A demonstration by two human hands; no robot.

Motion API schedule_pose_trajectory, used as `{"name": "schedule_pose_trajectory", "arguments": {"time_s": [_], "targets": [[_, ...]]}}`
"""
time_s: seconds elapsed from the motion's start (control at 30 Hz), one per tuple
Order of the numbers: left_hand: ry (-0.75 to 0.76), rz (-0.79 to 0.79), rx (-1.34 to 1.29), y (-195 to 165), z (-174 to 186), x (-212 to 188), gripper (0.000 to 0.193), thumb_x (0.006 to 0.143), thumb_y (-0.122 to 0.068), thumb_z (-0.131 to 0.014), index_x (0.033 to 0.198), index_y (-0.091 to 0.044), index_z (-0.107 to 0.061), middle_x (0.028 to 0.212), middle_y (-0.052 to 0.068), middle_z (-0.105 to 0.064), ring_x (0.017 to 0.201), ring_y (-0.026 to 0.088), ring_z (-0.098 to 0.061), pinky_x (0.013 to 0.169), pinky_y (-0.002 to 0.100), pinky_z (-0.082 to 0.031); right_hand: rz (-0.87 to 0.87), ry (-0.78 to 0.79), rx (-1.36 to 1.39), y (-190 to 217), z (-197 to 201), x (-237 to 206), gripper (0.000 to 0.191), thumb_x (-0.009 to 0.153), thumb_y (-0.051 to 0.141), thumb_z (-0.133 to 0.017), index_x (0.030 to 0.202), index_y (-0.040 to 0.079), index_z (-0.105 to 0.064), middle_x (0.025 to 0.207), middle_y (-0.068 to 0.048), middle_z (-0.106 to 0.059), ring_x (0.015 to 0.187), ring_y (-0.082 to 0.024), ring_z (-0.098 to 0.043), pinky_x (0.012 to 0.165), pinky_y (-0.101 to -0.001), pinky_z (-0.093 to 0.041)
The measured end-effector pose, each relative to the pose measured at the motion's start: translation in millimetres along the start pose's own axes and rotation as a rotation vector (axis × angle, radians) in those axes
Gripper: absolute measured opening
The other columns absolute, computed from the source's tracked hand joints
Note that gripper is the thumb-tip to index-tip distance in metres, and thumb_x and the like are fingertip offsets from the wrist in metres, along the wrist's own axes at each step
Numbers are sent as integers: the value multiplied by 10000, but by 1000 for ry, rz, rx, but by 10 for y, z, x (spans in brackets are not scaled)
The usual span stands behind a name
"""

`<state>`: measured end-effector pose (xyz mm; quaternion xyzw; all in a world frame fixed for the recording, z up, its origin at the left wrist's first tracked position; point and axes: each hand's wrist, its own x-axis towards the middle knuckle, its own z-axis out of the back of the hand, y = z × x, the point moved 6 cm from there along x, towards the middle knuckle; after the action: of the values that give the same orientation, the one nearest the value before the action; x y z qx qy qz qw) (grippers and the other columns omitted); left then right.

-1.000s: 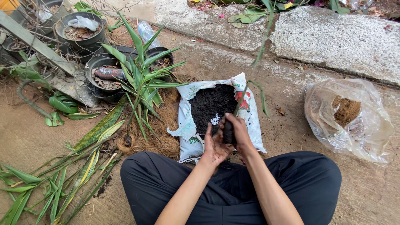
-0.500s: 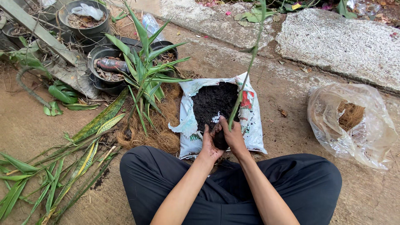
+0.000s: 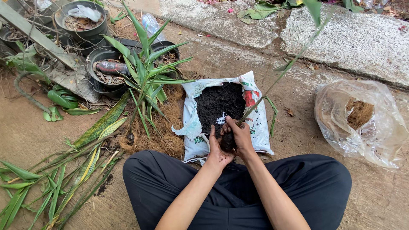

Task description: The person sits on the ground and packs soil around the roots of a small plant held in their hands. They repeatedly add soil from a nearby bag and press it firmly around the root ball to secure the plant.

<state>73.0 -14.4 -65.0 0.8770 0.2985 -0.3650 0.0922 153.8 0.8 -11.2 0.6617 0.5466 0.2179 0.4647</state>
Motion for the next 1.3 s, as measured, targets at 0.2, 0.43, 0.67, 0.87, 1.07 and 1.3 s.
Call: {"name": "schedule_pose_trajectory", "arguments": {"time_s": [0.2,0.43,0.67,0.87,1.07,1.3], "targets": [[714,-24,-184,-34,-242,121,619,1053,-656,-397,1091,-113,-691,1096,60,-721,1060,245,-677,989,408,-526,-16,8,-88,-47,-36,-41,458,980,327,-679,636,46,-572,657,-62,-664,604,-141,-648,621,-284,-524],[222,-274,-74,-152,136,340,627,1071,-532,-301,1223,-65,-690,1195,92,-731,1111,252,-683,1015,388,-523,60,-6,-381,-123,-65,-92,298,972,250,-715,787,19,-674,740,-17,-664,660,-91,-567,630,-265,-464],[391,-200,-405,-229,66,451,454,1120,-431,-386,948,-119,-668,934,16,-734,922,201,-703,927,354,-568,65,22,-302,-228,1,0,300,1012,260,-623,849,15,-679,793,-17,-688,742,-90,-621,723,-250,-510],[226,-155,-220,-189,153,432,487,1107,-436,-357,1067,-94,-702,1018,33,-747,975,194,-703,938,337,-553,73,-52,-377,-339,125,12,313,1045,270,-603,869,19,-664,784,-4,-637,719,-94,-555,669,-274,-467],[221,-106,-41,-188,-83,153,497,1090,-515,-400,1136,-124,-704,1092,38,-730,1025,203,-692,942,376,-559,52,7,-189,-162,112,43,309,1034,291,-590,905,26,-683,817,-7,-676,761,-98,-607,727,-246,-503],[174,-263,44,-124,-63,140,655,1062,-627,-324,1191,-108,-701,1160,36,-724,1108,223,-671,990,367,-532,142,45,-251,-160,37,-38,240,967,228,-718,895,0,-713,841,-42,-712,771,-110,-647,734,-259,-523]]}}
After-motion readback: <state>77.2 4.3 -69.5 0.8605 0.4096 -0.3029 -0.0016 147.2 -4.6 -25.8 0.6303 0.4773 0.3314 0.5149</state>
